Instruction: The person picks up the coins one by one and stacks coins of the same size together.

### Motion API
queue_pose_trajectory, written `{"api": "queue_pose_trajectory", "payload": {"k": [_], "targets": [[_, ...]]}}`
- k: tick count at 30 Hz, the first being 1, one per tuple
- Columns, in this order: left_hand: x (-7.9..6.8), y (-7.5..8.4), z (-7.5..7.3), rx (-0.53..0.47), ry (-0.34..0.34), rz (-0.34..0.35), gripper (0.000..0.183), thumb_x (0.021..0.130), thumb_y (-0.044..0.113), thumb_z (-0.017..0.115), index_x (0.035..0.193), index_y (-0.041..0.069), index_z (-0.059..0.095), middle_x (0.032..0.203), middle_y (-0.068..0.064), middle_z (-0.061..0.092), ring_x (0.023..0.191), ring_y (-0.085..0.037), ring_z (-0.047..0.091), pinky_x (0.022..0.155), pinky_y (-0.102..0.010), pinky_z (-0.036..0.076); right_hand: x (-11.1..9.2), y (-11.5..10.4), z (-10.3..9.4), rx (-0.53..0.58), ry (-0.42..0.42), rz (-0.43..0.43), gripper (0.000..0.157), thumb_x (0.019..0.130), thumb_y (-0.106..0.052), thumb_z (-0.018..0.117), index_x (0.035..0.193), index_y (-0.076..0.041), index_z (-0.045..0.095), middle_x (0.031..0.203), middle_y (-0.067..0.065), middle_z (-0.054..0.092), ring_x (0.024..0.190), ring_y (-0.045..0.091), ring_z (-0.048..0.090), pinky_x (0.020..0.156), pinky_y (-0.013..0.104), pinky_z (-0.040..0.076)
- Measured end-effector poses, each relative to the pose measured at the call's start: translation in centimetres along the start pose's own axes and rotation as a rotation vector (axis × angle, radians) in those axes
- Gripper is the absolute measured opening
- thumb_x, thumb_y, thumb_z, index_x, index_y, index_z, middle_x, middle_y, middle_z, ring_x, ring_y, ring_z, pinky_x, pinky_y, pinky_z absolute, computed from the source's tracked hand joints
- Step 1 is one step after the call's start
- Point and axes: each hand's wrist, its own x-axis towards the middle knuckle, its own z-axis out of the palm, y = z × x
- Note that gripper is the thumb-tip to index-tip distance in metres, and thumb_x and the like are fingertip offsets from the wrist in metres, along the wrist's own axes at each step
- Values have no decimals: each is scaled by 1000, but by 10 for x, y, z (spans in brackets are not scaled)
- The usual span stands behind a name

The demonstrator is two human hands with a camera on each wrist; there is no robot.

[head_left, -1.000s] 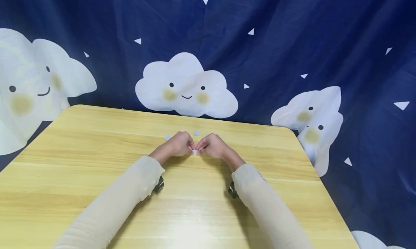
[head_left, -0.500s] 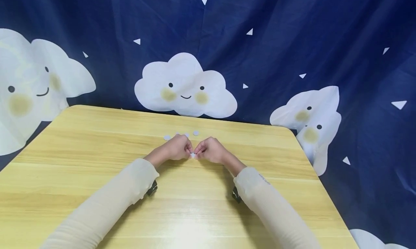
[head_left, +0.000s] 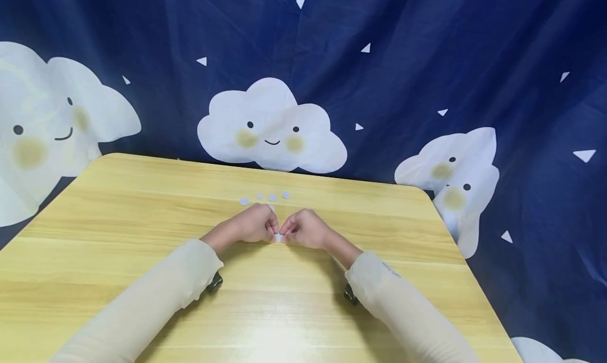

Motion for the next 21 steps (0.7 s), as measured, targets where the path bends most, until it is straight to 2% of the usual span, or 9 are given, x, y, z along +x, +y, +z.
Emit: {"api": "queue_pose_trajectory", "payload": {"k": [11, 21], "targets": [[-11, 2, 7, -31, -14, 18, 8, 83, 0, 80, 83, 5, 75, 73, 3, 67, 65, -10, 59, 61, -22, 51, -11, -7, 5, 7, -28, 0, 5, 88, -3, 80, 92, -5, 77, 82, -1, 75, 75, 7, 68, 72, 22, 57], [-16, 2, 8, -44, -35, 11, 8, 83, 1, 81, 84, 6, 75, 75, 3, 68, 68, -10, 60, 64, -23, 52, -17, -10, 9, 9, -26, -11, 5, 87, -3, 80, 91, -5, 77, 81, -2, 75, 75, 6, 68, 73, 22, 57]]}}
